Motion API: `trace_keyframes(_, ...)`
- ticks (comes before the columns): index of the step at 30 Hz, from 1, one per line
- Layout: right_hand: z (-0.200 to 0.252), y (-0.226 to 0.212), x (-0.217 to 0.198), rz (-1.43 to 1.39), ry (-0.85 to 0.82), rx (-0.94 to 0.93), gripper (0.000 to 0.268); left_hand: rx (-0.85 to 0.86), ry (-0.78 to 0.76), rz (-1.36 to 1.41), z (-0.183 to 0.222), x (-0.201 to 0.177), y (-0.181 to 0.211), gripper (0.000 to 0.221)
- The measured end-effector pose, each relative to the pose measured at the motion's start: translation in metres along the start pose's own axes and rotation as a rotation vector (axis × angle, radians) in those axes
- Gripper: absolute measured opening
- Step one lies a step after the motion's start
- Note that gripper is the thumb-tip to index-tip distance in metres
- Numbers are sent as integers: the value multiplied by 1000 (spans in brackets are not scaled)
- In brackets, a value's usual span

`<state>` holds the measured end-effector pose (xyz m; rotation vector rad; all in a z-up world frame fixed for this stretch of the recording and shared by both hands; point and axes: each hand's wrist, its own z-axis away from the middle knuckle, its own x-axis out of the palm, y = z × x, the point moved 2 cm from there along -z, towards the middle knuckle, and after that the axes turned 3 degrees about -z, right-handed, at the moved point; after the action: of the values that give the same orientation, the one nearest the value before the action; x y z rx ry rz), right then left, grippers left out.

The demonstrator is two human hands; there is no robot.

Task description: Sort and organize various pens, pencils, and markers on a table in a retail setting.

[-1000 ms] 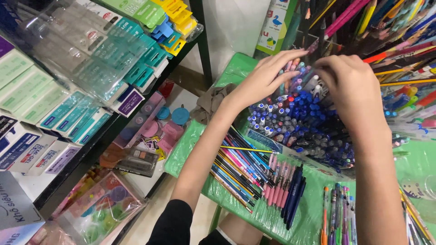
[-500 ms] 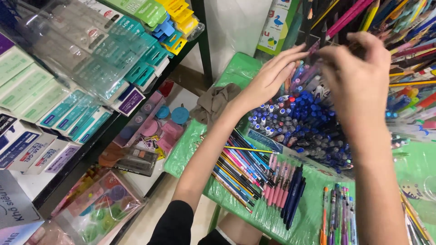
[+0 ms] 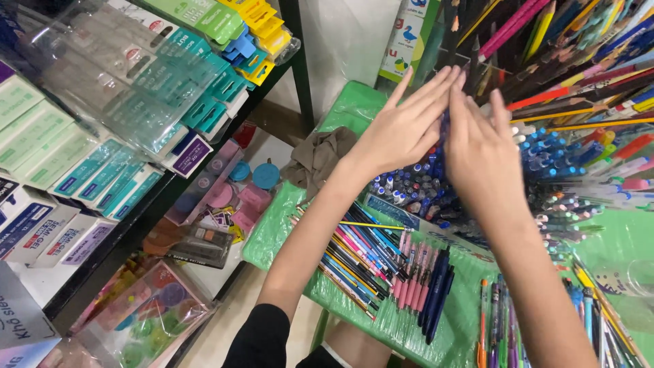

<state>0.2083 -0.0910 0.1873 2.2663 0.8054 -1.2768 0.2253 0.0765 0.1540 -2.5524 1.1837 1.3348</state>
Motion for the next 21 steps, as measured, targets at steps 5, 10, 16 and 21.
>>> trace_keyframes(5, -5, -13, -11, -46, 20, -22, 59, -16, -45, -89, -6, 2, 8, 60)
trace_keyframes(10, 11, -9, -19, -199, 108, 41, 59, -38, -24, -12, -5, 15, 4, 63)
trace_keyframes(16, 51, 28, -46, -151, 266, 479, 36, -229, 213, 83, -14, 22, 2, 58)
trace_keyframes(21, 44, 50, -51, -37, 201, 502, 48, -302, 154, -100, -43, 33, 17, 76)
